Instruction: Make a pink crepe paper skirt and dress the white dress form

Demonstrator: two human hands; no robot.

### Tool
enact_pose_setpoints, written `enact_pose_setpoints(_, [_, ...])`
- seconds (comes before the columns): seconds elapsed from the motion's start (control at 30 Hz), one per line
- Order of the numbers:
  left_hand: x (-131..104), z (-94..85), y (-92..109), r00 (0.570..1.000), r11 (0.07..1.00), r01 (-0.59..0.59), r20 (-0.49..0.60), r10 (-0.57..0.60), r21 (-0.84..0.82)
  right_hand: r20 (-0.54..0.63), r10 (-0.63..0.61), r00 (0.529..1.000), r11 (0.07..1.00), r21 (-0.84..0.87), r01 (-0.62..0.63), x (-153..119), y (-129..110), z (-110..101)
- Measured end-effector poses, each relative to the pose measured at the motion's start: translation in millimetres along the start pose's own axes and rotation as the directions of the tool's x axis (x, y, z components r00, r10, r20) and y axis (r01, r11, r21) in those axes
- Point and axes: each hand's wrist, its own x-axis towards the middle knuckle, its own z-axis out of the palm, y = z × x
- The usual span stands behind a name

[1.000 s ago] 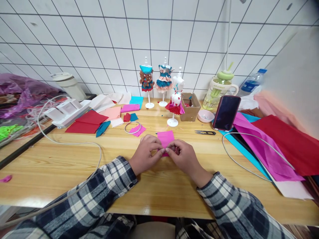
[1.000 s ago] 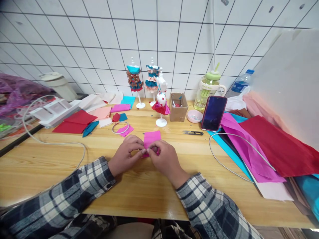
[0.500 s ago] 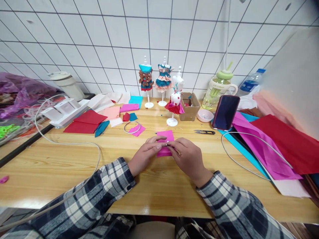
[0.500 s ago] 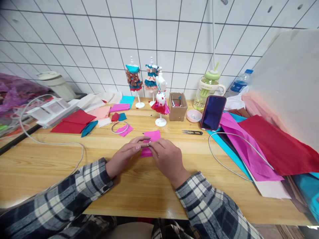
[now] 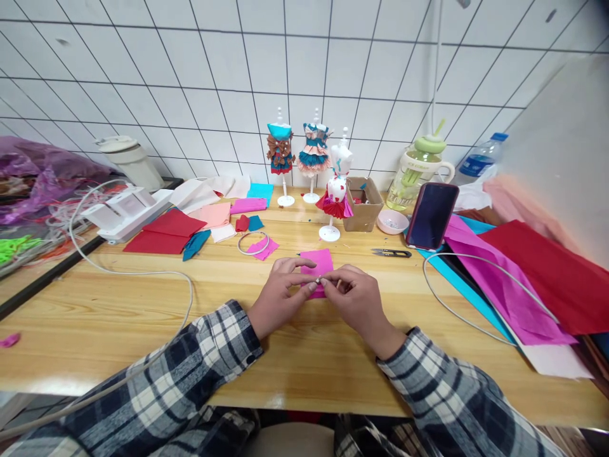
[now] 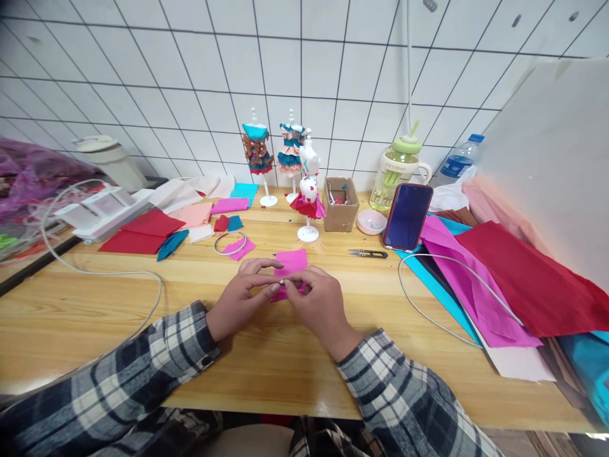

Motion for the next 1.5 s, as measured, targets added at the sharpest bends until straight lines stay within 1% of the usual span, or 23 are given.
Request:
enact_pose_setpoints(0.1, [1,0.7,-2,0.998,0.999,0.035,-0.051,-0.035,-0.003,0.010,0.063,0.998,0.994,0.084,-0.063,0,-1,3])
enact_pose_setpoints(0.17, [1,0.0,-3,0.998,0.999,0.038,-0.047,-0.038,-0.017,0.013,0.061,0.998,0.994,0.091,-0.062,0,0,4])
enact_pose_setpoints(0.23, [1,-1.3,-5,1.000,0.998,0.029,-0.010,-0.029,-0.047,0.023,0.001,1.000,0.999,0.045,-0.002,-1,2,3])
enact_pose_setpoints(0.37, [-1,-3.2,-6,0.998,0.991,0.001,0.069,0.008,-0.135,0.049,-0.172,0.984,0.975,-0.137,0.177,-3,7,-2])
enact_pose_setpoints(0.43, [-2,-2.9,-5,0.995,0.991,-0.024,0.091,0.036,-0.135,0.044,-0.209,0.977,0.954,-0.210,0.214,-4,8,-4])
enact_pose_setpoints(0.5, [-2,-1.8,-2,0.993,0.994,-0.045,0.106,0.056,-0.097,0.035,-0.223,0.974,0.942,-0.251,0.224,-4,8,-5])
enact_pose_setpoints(0.6, [-2,0.6,-1,0.995,0.998,-0.059,0.085,0.060,-0.022,0.001,-0.185,0.983,0.961,-0.211,0.181,-3,6,-4])
enact_pose_setpoints(0.7, [-2,2.2,-2,0.999,0.999,-0.039,0.006,0.039,0.031,-0.030,-0.072,0.997,0.995,-0.070,0.070,-2,2,1])
enact_pose_setpoints(0.77, [-1,1.9,-4,0.999,0.999,-0.017,-0.046,0.019,0.049,-0.022,0.004,1.000,1.000,0.024,-0.004,-2,0,4])
enact_pose_setpoints(0.83, [-1,0.8,-4,0.997,0.999,0.001,-0.072,0.003,0.048,0.008,0.034,0.999,0.996,0.087,-0.034,-3,-1,6])
enact_pose_setpoints(0.9, [-1,-0.6,-5,0.996,0.999,0.015,-0.083,-0.013,0.030,0.047,-0.001,0.999,0.993,0.116,-0.004,-4,1,7])
enact_pose_setpoints(1.0, [0,-1.9,-5,0.995,0.999,0.035,-0.097,-0.035,-0.003,0.094,-0.093,0.991,0.989,0.120,0.082,-6,4,7])
enact_pose_setpoints(1.13, [3,-1.5,-7,0.994,0.997,0.046,-0.098,-0.051,-0.055,0.102,-0.166,0.981,0.985,0.071,0.159,-7,6,6])
enact_pose_setpoints(1.3, [5,-0.5,-9,0.995,0.987,0.073,-0.055,-0.081,-0.141,0.135,-0.176,0.975,0.983,-0.021,0.180,-9,5,5])
enact_pose_setpoints(1.5, [4,1.8,-9,0.995,0.992,0.061,-0.072,-0.070,-0.111,0.122,-0.181,0.976,0.978,-0.081,0.192,-9,5,4])
